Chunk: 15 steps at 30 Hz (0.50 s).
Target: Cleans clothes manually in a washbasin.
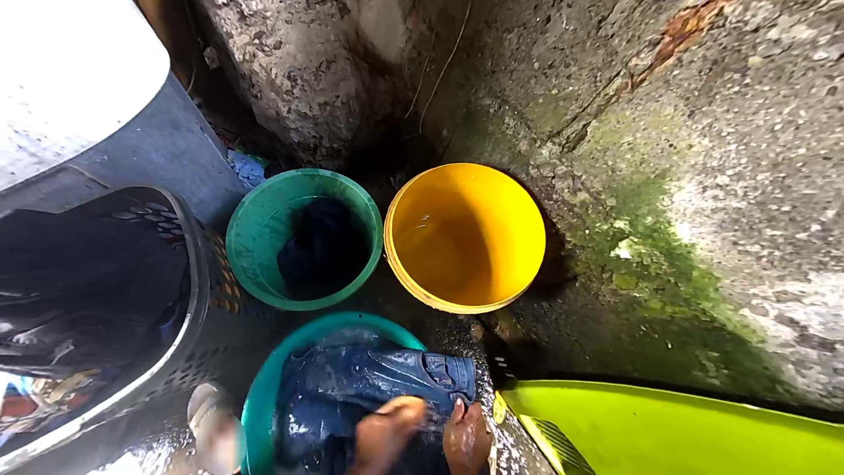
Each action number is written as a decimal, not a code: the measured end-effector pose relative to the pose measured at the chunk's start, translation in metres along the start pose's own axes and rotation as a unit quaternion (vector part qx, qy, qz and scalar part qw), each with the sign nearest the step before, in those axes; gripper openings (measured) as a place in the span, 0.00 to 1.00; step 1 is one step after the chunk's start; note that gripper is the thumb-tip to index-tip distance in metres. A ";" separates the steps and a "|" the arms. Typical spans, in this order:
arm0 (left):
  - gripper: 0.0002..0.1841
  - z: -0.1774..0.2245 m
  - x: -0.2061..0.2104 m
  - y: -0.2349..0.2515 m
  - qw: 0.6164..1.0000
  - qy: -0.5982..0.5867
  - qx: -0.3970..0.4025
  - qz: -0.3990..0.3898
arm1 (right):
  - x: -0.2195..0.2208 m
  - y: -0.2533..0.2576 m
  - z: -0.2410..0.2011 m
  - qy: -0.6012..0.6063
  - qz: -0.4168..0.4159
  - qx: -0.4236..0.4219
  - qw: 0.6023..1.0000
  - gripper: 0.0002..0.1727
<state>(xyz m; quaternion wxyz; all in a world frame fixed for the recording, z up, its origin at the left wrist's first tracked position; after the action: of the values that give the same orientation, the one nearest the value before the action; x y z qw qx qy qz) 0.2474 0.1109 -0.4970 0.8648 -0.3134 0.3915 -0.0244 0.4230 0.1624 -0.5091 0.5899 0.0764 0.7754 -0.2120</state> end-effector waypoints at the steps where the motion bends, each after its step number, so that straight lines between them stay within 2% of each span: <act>1: 0.30 -0.049 -0.008 0.006 0.997 0.041 -0.066 -0.011 | 0.000 0.000 -0.002 0.000 0.003 0.002 1.000 0.27; 3: 0.32 -0.126 -0.037 0.020 0.977 0.086 -0.191 -0.042 | 0.000 0.002 -0.004 -0.003 -0.002 0.015 1.000 0.26; 4: 0.31 -0.139 -0.046 0.020 0.969 0.087 -0.227 -0.046 | 0.000 0.000 -0.005 -0.005 -0.006 0.020 1.000 0.26; 5: 0.31 -0.130 -0.051 0.018 0.968 0.077 -0.237 -0.043 | 0.001 -0.001 -0.006 -0.006 -0.007 0.021 1.000 0.27; 6: 0.31 -0.103 -0.049 0.014 0.973 0.054 -0.220 -0.039 | 0.001 0.001 -0.006 -0.005 -0.002 0.019 1.000 0.27; 8: 0.32 -0.020 -0.030 0.000 0.993 -0.004 -0.115 -0.034 | 0.001 0.002 -0.006 0.004 0.000 0.011 1.000 0.27; 9: 0.32 0.012 -0.014 -0.007 0.997 -0.032 -0.052 -0.036 | 0.000 0.000 -0.005 0.006 -0.007 0.009 1.000 0.27; 10: 0.31 0.027 0.001 -0.011 0.998 -0.048 -0.008 -0.046 | -0.001 0.000 -0.005 0.008 -0.018 0.012 1.000 0.27; 11: 0.31 0.018 0.013 -0.009 0.998 -0.037 0.006 -0.043 | -0.003 0.001 -0.005 0.012 -0.022 0.015 1.000 0.27; 12: 0.30 -0.012 0.017 -0.004 0.999 0.000 -0.017 -0.041 | -0.003 0.002 -0.006 0.016 -0.021 0.018 0.999 0.27; 15: 0.32 -0.127 -0.017 0.008 0.978 0.095 -0.166 -0.081 | -0.002 0.002 -0.006 0.023 -0.009 0.019 0.999 0.25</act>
<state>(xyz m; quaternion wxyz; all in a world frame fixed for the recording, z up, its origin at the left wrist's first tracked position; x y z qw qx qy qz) 0.1458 0.0555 -0.5530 0.7544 -0.4798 0.4441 -0.0588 0.4194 0.1669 -0.5065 0.5679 0.0856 0.7855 -0.2305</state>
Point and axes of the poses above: each hand's wrist, its own y-axis towards the middle knuckle, its own x-axis out of the palm, z = x × y, the point moved 4 cm from there along y, towards the middle knuckle, and after that the axes turned 4 degrees about -y, right-handed, at the moved point
